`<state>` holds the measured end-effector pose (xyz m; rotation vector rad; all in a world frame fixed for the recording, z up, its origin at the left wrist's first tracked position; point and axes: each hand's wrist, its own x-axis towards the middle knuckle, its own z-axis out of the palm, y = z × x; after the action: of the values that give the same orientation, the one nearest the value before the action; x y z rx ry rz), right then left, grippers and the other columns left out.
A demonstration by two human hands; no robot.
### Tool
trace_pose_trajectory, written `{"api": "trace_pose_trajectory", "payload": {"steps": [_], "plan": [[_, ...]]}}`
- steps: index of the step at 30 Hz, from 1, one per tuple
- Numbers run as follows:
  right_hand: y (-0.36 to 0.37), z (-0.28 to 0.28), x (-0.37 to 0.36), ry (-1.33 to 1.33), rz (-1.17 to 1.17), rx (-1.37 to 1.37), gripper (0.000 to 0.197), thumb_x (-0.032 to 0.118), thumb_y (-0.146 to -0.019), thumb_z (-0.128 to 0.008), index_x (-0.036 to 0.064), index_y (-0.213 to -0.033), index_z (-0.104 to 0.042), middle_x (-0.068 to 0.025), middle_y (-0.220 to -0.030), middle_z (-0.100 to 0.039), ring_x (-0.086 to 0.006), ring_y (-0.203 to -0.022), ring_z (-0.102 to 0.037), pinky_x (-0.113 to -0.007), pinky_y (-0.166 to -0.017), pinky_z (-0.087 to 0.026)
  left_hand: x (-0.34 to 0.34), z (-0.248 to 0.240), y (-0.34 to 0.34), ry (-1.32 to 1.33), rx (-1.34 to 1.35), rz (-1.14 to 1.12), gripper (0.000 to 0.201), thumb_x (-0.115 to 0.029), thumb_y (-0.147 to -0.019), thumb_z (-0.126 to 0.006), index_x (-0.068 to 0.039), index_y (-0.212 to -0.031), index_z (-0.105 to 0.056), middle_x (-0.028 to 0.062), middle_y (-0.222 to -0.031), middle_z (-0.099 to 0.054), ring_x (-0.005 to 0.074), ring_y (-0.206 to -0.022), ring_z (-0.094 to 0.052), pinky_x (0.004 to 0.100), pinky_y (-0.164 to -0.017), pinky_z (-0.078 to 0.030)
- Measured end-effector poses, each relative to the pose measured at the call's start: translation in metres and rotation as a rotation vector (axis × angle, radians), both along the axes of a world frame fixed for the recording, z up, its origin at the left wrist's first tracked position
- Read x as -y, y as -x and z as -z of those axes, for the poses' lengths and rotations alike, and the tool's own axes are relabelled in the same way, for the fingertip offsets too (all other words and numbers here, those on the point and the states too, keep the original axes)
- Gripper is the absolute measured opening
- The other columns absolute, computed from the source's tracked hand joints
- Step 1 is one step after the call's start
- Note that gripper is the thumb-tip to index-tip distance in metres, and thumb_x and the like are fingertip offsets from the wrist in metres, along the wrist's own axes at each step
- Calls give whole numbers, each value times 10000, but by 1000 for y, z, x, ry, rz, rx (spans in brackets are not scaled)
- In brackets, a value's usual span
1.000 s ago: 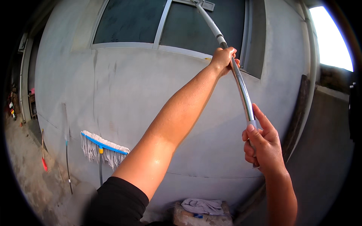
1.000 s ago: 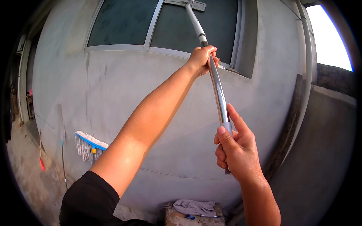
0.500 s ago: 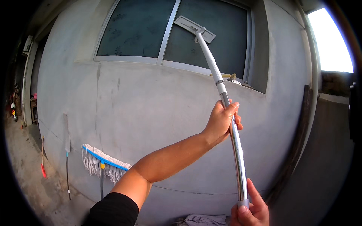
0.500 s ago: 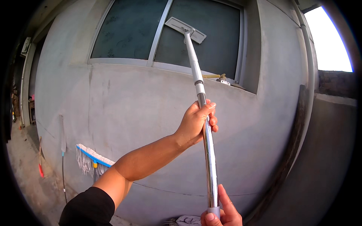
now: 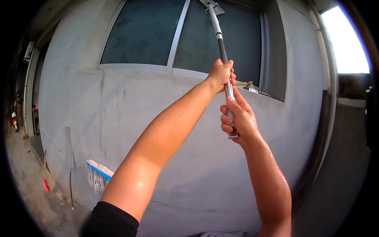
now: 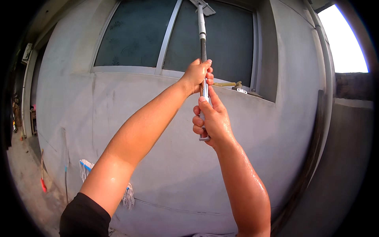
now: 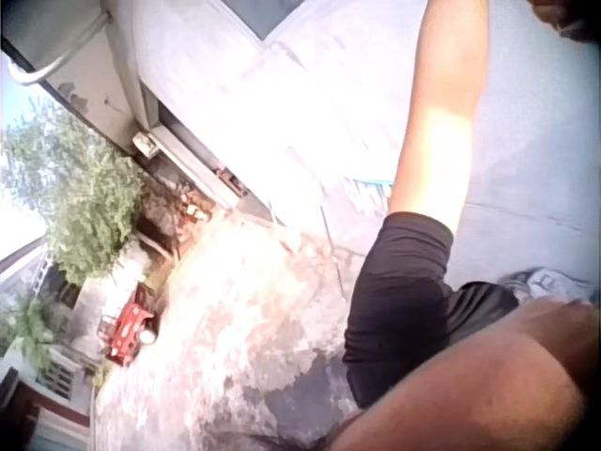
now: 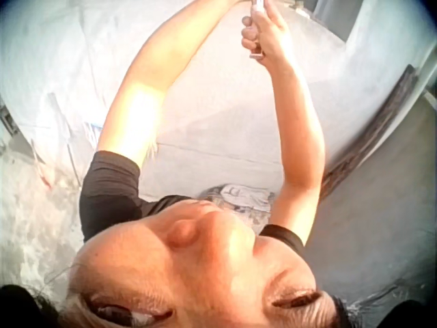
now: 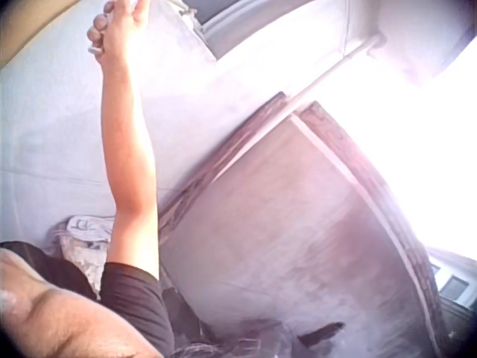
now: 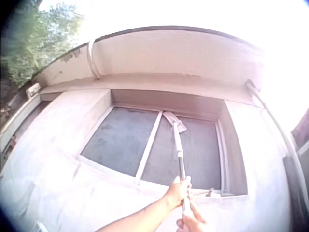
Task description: The person cleans a window by first rinsing a mop head at an outdoor sink, wiping the glass with the mop, and then rinsing the mop head again under a faucet.
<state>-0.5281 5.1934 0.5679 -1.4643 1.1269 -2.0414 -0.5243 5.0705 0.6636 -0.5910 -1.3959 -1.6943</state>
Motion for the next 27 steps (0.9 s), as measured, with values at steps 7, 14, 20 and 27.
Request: {"api": "trace_pose_trajectory", "payload": {"steps": [7,14,20,27], "plan": [[19,23,-30,221,-214,205,420,185,-922,-423,135,-1328,-328,-33,-723,-447,-40,-473,-319,-165,-359,-268,-47,-3,21,158,204,-350,232,-87,-873,-411,31,-1027,-284,116,-652,-425,151,-452,-421,300,-376,-422],[23,31,-38,404,-327,463,294,228,-926,-410,69,-1173,-398,-11,-716,-427,-29,-467,-316,-166,-345,-253,-88,-12,50,404,415,-540,245,-28,-833,-410,51,-1049,-325,134,-620,-485,192,-438,-488,319,-368,-438],[46,55,-48,285,-203,418,338,273,-932,-392,14,-1148,-405,-2,-693,-406,-41,-462,-307,-179,-348,-244,-86,18,80,400,375,-447,310,-92,-864,-436,37,-1109,-299,126,-694,-485,171,-523,-505,301,-398,-463],[7,172,-140,44,-115,521,394,333,-925,-392,20,-1164,-404,-29,-668,-409,-85,-438,-316,-228,-366,-263,-133,152,38,338,375,148,497,-148,-879,-448,23,-1211,-119,117,-856,-425,148,-558,-508,306,-431,-501]]}}
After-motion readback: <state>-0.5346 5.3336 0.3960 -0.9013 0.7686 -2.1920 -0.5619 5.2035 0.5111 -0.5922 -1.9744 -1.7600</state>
